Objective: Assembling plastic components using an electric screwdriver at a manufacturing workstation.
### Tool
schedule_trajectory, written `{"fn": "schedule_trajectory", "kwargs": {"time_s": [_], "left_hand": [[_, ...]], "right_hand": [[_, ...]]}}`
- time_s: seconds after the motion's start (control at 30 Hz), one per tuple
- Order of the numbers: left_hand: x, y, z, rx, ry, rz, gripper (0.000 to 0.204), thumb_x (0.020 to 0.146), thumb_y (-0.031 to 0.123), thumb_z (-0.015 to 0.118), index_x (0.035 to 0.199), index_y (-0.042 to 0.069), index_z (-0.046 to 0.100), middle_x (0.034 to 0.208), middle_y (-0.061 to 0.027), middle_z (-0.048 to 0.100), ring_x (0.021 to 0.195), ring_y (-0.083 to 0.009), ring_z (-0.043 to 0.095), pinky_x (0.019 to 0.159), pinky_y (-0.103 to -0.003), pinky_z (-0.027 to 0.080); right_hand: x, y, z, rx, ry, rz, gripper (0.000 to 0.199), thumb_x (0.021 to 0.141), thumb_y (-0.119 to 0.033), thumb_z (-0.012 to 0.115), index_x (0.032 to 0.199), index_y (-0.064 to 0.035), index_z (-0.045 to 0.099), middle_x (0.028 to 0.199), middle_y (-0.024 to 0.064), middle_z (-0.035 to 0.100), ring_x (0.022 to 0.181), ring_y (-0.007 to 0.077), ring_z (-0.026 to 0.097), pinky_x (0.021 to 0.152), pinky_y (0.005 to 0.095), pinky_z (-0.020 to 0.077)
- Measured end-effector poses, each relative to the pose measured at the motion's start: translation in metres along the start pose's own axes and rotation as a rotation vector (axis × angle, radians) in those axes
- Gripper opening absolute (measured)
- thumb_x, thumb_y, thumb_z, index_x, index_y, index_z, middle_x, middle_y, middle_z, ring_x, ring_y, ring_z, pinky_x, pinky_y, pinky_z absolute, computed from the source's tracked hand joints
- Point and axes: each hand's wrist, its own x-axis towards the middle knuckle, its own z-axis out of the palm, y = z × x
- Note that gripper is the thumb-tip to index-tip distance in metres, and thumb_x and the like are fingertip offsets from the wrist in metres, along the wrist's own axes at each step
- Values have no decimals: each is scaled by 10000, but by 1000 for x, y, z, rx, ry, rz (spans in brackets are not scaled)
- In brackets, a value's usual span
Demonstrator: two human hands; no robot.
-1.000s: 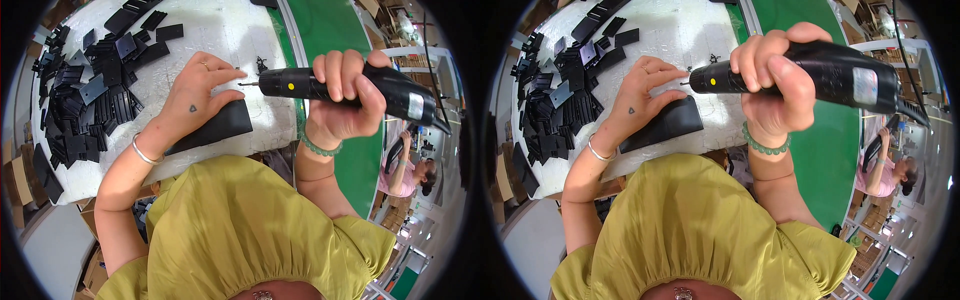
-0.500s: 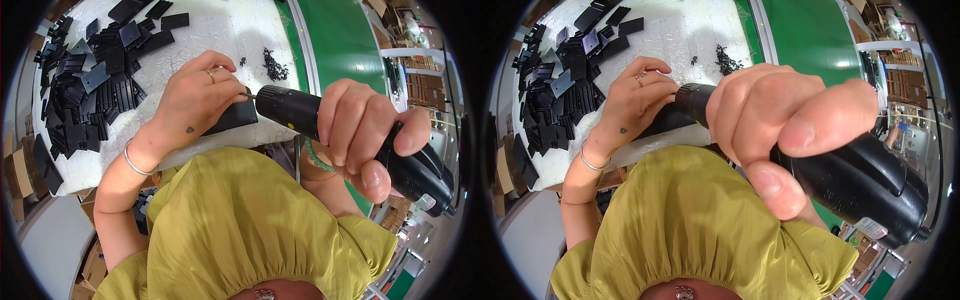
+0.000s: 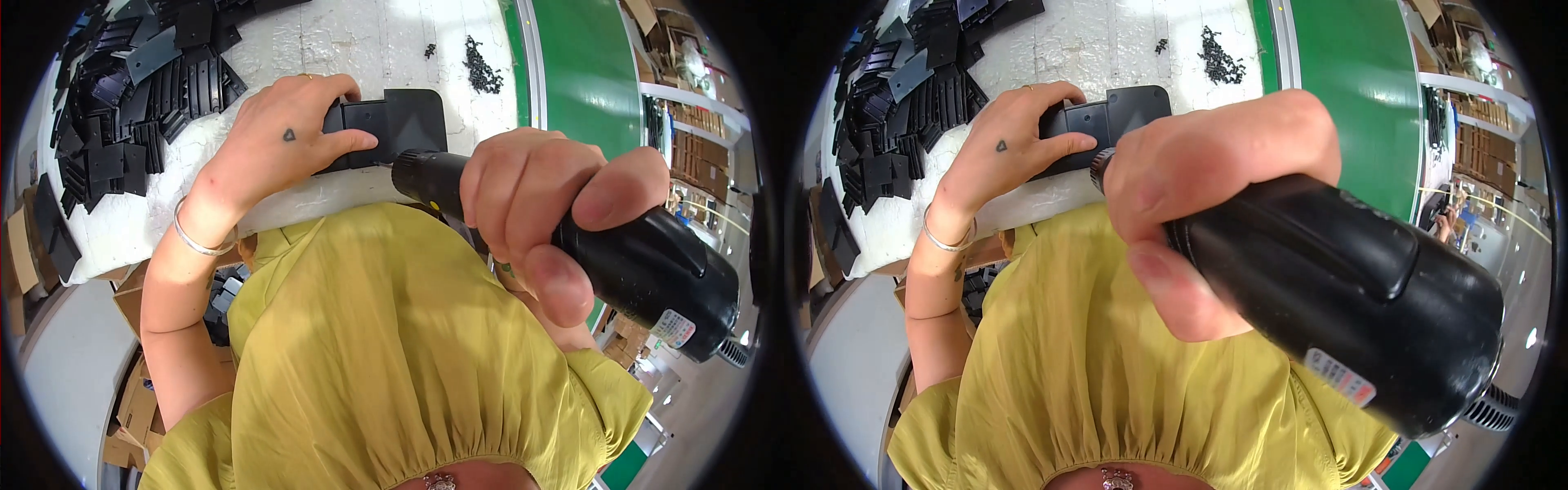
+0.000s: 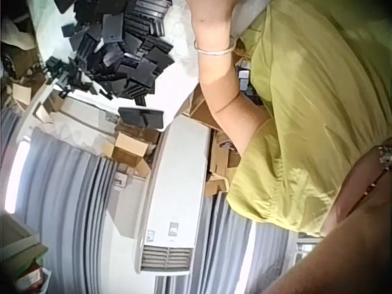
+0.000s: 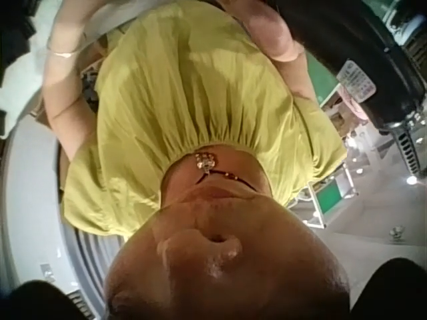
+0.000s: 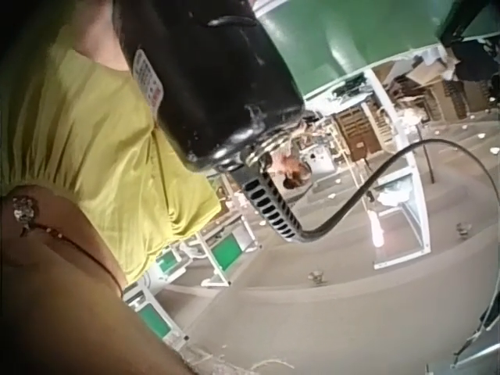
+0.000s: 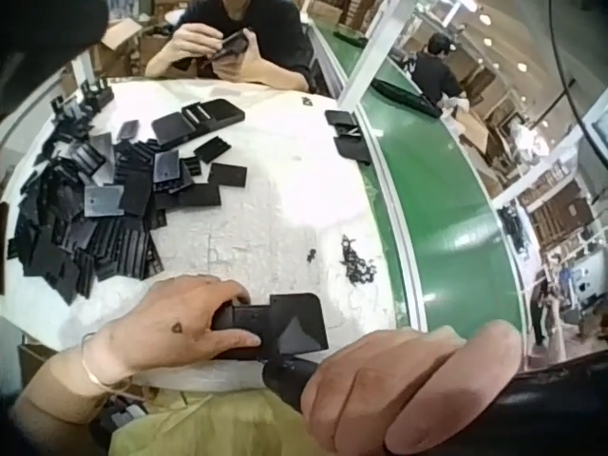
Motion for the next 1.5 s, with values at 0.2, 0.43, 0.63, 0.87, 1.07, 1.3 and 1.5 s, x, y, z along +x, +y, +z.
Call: {"fn": "schedule_trajectory", "kwargs": {"time_s": [0.2,0.43,0.63,0.87,1.07,1.3,1.5], "left_hand": [[2,0,5,-86,11,-25,388,734,331,695,983,52,589,851,-137,617,884,-331,557,762,-399,443],[-5,-4,12,-59,102,-3,375,739,324,692,985,64,582,902,-121,613,929,-315,550,803,-393,438],[-5,-5,14,-82,93,-3,380,738,323,691,988,58,583,920,-128,612,937,-312,553,814,-391,441],[-5,-2,9,-58,44,-59,386,739,320,687,1006,57,594,934,-137,618,946,-319,560,820,-395,443],[1,-5,9,-93,6,-88,401,733,333,688,1005,51,601,913,-141,625,951,-318,560,818,-406,437],[0,-2,1,-375,228,-34,444,739,238,715,1104,30,572,857,-107,637,745,-247,606,717,-314,483],[5,45,-4,-1239,523,-23,506,777,80,706,1222,-13,485,992,-59,603,873,-95,560,771,-227,468]], "right_hand": [[4,2,6,-63,-1,25,305,783,-54,598,998,-121,392,599,3,467,467,121,437,476,263,378],[7,2,25,-102,-7,66,279,737,3,602,893,-90,390,594,43,493,444,168,452,444,310,375],[13,4,22,-115,-131,75,271,718,34,598,861,-69,393,590,53,499,437,170,459,414,306,384],[13,7,25,-110,-147,84,273,742,14,624,860,-70,392,603,53,504,447,168,460,437,309,393],[13,-3,12,16,-1,43,265,770,-47,602,954,-113,423,632,-23,498,532,99,487,535,259,404],[11,-26,4,-43,501,-2,434,759,-83,600,1157,-75,426,685,40,493,534,118,454,555,274,407],[13,31,9,-16,761,263,568,680,-35,734,1174,2,455,912,65,578,744,135,559,714,269,474]]}}
